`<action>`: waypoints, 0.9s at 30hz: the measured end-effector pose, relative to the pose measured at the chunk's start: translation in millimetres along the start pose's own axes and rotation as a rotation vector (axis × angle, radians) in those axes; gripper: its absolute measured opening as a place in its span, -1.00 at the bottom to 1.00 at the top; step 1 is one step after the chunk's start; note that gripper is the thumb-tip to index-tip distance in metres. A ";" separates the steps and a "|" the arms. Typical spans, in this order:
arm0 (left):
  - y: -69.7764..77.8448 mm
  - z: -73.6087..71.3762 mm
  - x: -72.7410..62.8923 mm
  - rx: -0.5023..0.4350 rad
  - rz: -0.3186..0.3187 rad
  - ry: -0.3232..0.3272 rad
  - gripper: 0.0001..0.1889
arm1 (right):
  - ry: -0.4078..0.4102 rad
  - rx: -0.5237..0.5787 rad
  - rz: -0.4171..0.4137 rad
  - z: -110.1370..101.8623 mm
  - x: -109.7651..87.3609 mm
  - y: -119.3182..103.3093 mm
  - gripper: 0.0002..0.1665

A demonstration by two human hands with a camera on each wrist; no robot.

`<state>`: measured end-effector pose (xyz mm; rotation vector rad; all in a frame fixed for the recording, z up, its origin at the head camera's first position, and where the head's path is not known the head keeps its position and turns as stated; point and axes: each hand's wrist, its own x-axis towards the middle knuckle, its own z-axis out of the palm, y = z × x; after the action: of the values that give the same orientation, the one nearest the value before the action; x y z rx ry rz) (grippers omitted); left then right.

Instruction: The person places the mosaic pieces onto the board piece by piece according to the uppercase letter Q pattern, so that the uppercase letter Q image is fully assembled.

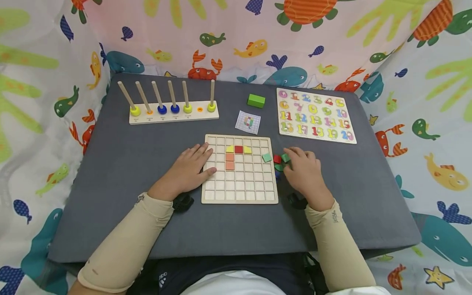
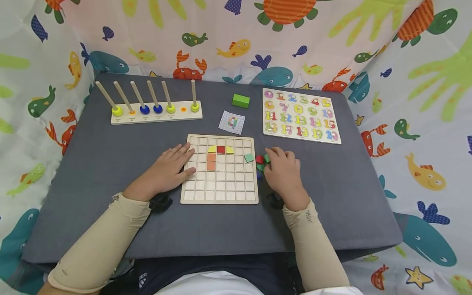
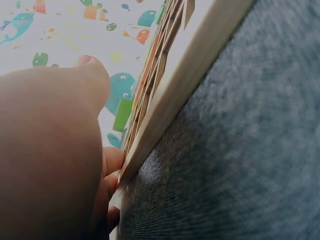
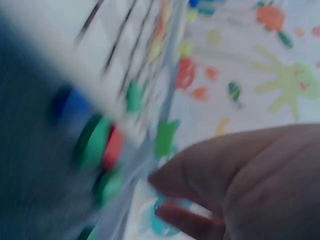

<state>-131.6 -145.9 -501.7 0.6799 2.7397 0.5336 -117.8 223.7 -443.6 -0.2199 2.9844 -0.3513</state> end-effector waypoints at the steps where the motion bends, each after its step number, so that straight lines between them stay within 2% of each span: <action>1: -0.6 -0.3 -0.2 0.005 -0.004 -0.001 -0.14 | 0.004 -0.011 0.004 0.7 1.7 6.5 -0.43; 6: -2.6 -1.6 -3.3 -0.015 -0.002 -0.008 -0.16 | 0.054 -0.029 0.001 15.3 7.8 21.2 -0.66; 10: -2.4 -2.1 -5.5 -0.030 -0.001 -0.008 -0.17 | 0.151 -0.035 0.022 25.0 16.0 21.9 -0.77; 14: -2.5 -2.9 -6.7 -0.027 -0.002 0.003 -0.17 | 0.222 -0.040 0.021 23.8 25.5 19.4 -0.88; 17: -1.7 -3.5 -6.0 -0.023 -0.002 0.005 -0.17 | 0.210 -0.029 0.046 21.1 28.1 16.9 -0.83; 22: -0.2 -3.5 -2.3 -0.021 0.007 0.003 -0.17 | 0.119 -0.036 0.099 17.0 32.4 16.1 -0.64; 27: -3.1 0.0 0.5 -0.009 0.015 0.010 -0.15 | 0.095 -0.002 0.131 12.7 37.5 14.3 -0.66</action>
<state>-133.2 -148.2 -503.0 0.6978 2.7425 0.5533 -154.5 228.7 -463.4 -0.0077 3.0720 -0.3534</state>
